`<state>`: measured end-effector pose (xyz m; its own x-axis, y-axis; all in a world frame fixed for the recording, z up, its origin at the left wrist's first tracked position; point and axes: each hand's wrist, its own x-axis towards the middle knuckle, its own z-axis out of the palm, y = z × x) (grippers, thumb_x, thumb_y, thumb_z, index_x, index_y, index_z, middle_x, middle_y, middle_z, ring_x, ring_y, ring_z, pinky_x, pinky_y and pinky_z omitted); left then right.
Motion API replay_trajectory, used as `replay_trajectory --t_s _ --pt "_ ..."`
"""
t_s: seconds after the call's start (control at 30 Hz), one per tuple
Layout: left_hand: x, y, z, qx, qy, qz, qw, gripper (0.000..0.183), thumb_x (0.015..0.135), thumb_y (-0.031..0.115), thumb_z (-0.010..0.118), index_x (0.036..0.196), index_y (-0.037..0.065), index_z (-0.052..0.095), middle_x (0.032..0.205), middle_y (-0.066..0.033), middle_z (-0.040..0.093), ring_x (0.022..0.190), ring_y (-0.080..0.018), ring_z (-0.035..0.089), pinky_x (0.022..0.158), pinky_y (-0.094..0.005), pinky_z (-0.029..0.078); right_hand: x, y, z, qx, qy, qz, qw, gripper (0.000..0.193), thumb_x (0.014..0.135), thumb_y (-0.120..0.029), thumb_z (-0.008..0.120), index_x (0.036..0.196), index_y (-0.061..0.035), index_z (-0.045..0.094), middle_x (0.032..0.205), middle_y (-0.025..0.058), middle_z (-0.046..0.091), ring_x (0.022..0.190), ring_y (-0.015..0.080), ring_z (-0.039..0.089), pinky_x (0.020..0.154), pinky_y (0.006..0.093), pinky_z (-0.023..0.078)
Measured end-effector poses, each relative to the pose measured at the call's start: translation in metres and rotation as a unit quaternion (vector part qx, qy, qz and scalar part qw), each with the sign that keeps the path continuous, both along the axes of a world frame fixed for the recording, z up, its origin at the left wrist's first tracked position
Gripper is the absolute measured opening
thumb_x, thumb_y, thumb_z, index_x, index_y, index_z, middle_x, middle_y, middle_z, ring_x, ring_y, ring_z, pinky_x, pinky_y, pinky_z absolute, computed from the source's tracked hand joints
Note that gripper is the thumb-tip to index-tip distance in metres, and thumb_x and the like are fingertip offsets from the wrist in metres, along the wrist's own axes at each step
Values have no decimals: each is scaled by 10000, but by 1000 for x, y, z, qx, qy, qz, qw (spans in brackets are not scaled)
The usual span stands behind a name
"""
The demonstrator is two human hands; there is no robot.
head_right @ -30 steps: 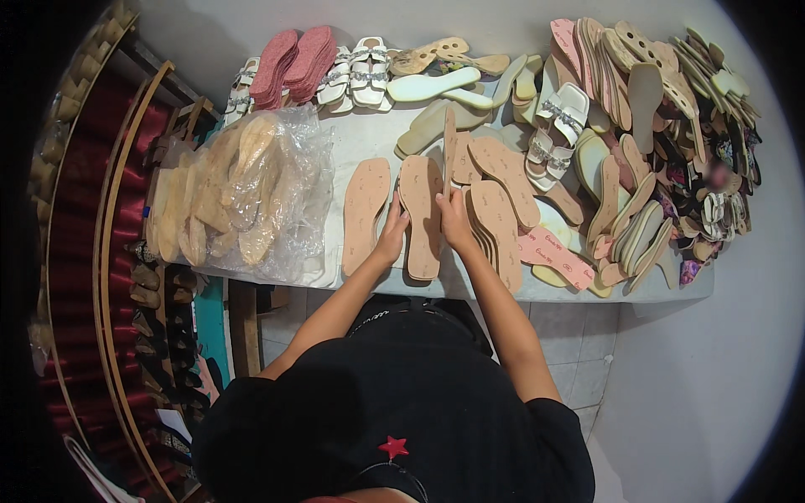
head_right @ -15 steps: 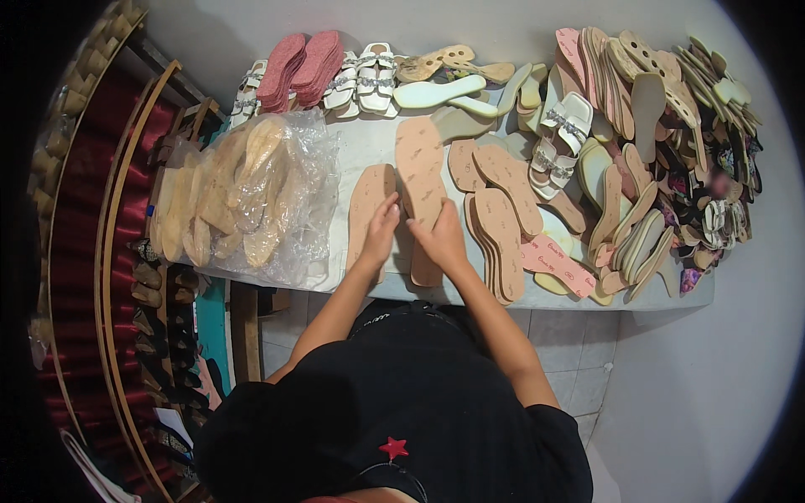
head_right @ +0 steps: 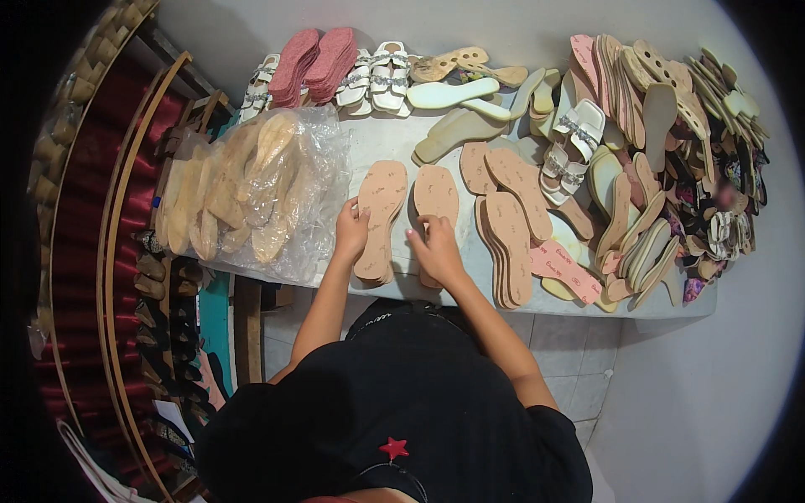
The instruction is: Sorting and matching various shoe components including soles and straps in a workshop.
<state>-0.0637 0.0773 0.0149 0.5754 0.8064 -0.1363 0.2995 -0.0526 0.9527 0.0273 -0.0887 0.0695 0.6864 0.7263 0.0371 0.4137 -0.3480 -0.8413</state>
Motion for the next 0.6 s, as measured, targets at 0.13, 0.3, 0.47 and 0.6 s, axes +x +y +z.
replay_trajectory --t_s 0.13,0.3,0.47,0.6 --pt "4 -6 0 136 57 7 989 446 787 63 555 1189 -43 393 978 -207 556 879 -248 564 759 -328 442 15 -11 -12 23 28 -29 999 351 828 -279 528 996 29 529 777 149 492 694 236 492 646 331 408" --pt "5 -24 41 234 200 7 952 563 720 127 628 1211 -18 394 1192 -246 387 1081 -328 420 898 -400 353 16 -18 -21 18 41 -62 997 337 834 -274 518 982 29 537 755 139 491 682 224 492 636 329 405" --pt "-1 -22 33 285 137 -102 943 616 654 128 687 1205 44 424 1279 -211 299 1157 -360 332 953 -422 304 12 -14 -22 32 31 -77 996 325 836 -269 513 968 26 544 745 133 487 670 219 491 631 329 407" --pt "-6 -23 30 293 102 -111 944 583 674 124 675 1194 34 428 1313 -227 263 1168 -375 335 959 -399 315 11 -4 -18 39 25 -84 995 307 833 -258 518 950 24 553 750 135 489 662 220 492 630 331 407"
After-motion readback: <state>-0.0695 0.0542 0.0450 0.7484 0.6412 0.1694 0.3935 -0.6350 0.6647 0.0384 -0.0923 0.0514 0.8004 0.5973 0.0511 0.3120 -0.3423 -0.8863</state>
